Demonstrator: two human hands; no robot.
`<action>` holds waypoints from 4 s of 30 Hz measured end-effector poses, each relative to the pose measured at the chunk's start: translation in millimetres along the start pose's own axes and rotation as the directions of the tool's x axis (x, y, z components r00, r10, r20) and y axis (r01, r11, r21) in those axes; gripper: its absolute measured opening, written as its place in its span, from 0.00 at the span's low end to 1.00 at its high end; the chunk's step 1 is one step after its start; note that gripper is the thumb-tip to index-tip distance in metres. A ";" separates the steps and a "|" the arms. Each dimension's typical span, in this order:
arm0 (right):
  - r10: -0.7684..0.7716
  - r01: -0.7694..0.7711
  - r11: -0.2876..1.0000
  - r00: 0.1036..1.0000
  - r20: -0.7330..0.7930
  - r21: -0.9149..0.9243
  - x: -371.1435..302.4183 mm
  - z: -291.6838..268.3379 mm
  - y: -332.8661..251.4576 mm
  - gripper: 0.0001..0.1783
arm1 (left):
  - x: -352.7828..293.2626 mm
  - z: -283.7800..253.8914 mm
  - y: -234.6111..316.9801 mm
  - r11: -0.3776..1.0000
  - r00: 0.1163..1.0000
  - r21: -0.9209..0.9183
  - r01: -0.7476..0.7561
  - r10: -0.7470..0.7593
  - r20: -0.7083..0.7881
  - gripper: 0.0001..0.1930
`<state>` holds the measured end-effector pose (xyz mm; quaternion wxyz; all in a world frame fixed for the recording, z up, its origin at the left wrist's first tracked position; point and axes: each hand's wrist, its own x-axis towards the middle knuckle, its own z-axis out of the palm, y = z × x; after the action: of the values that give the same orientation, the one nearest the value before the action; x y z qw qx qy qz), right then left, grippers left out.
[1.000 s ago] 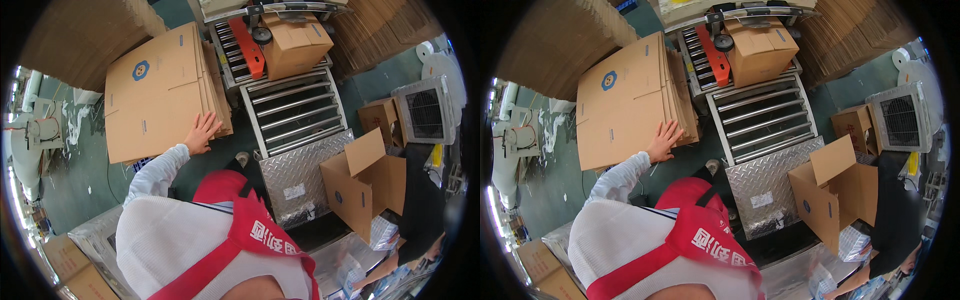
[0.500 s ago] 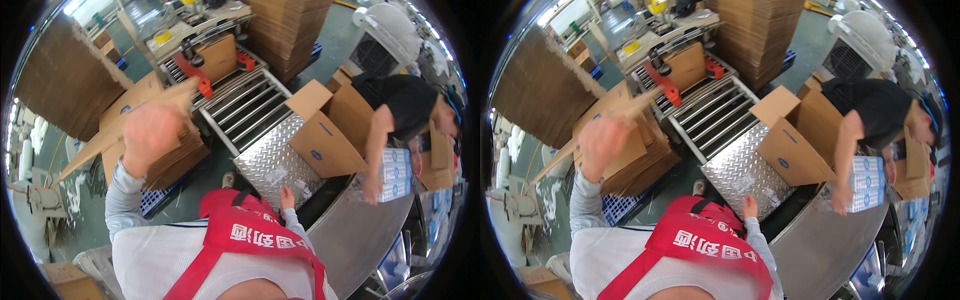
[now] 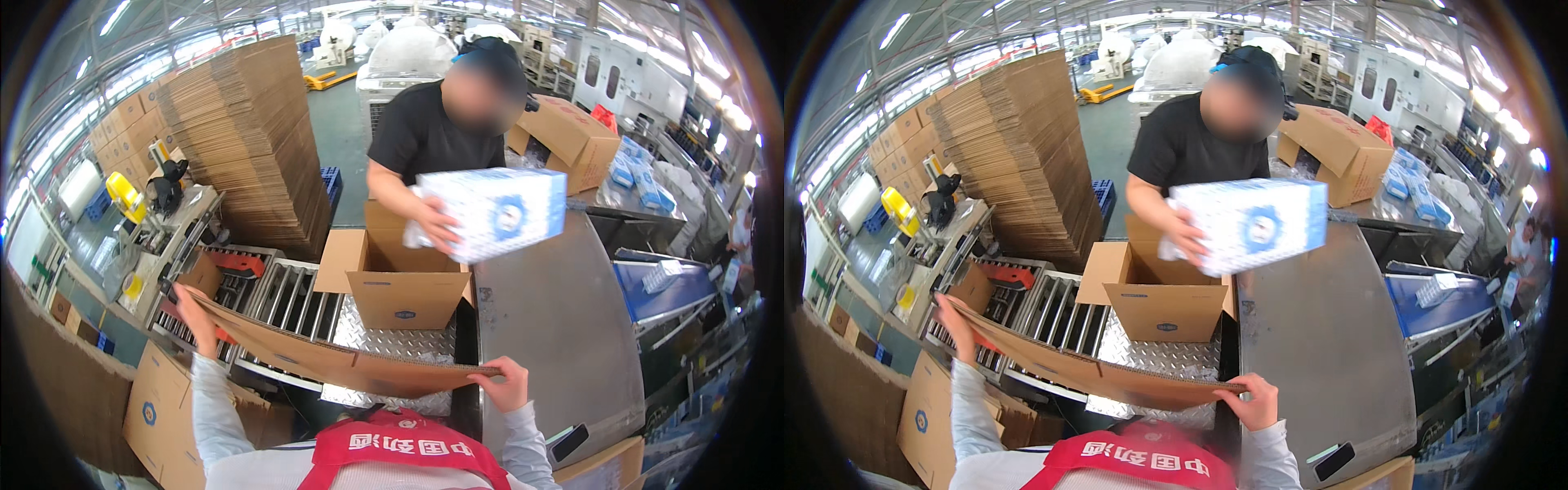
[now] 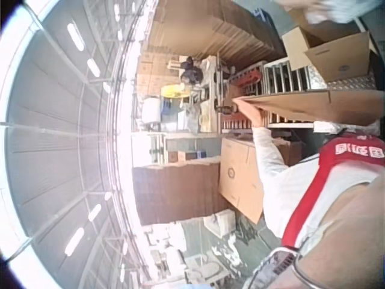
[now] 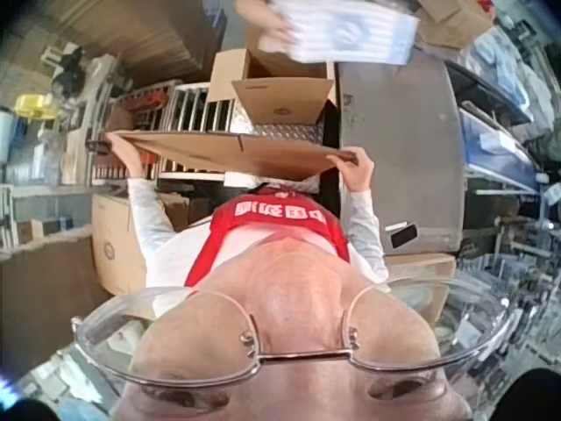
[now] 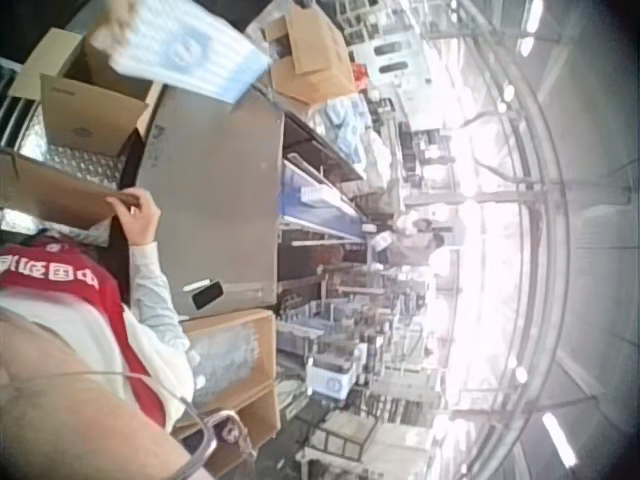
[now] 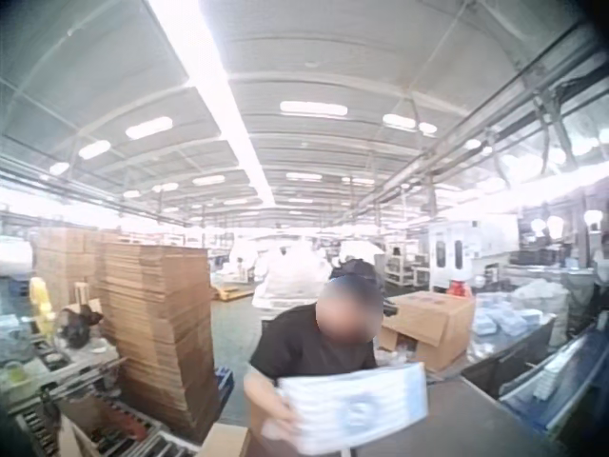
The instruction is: The person packs small blue and white patterned boxes into larger brown cardboard boxes on a metal table. They arrange the items by hand, close the flaps of the cardboard boxes, and move them to a conveyor belt.
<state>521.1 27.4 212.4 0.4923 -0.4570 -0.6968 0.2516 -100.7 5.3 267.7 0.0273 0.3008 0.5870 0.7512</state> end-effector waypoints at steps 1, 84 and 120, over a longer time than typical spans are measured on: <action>0.113 -0.085 0.985 0.976 -0.187 0.149 -8.2 10.2 1.7 0.19 | -10.8 4.4 -33.1 0.981 0.971 0.047 0.190 -0.195 0.141 0.20; 0.865 -0.728 0.485 0.480 0.145 -0.485 -88.9 198.0 160.5 0.32 | -86.3 -26.1 -254.8 0.673 0.124 0.566 0.476 -0.689 0.714 0.32; 0.428 -0.601 0.782 0.713 -0.556 -0.167 -201.9 8.6 73.3 0.17 | -369.1 490.1 -63.6 0.566 -0.391 -0.659 -0.496 0.532 0.751 0.38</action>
<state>561.5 -116.9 58.3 0.4745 -0.7602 -0.4231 0.1339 418.4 303.6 119.3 0.0753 0.9586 0.1551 0.2266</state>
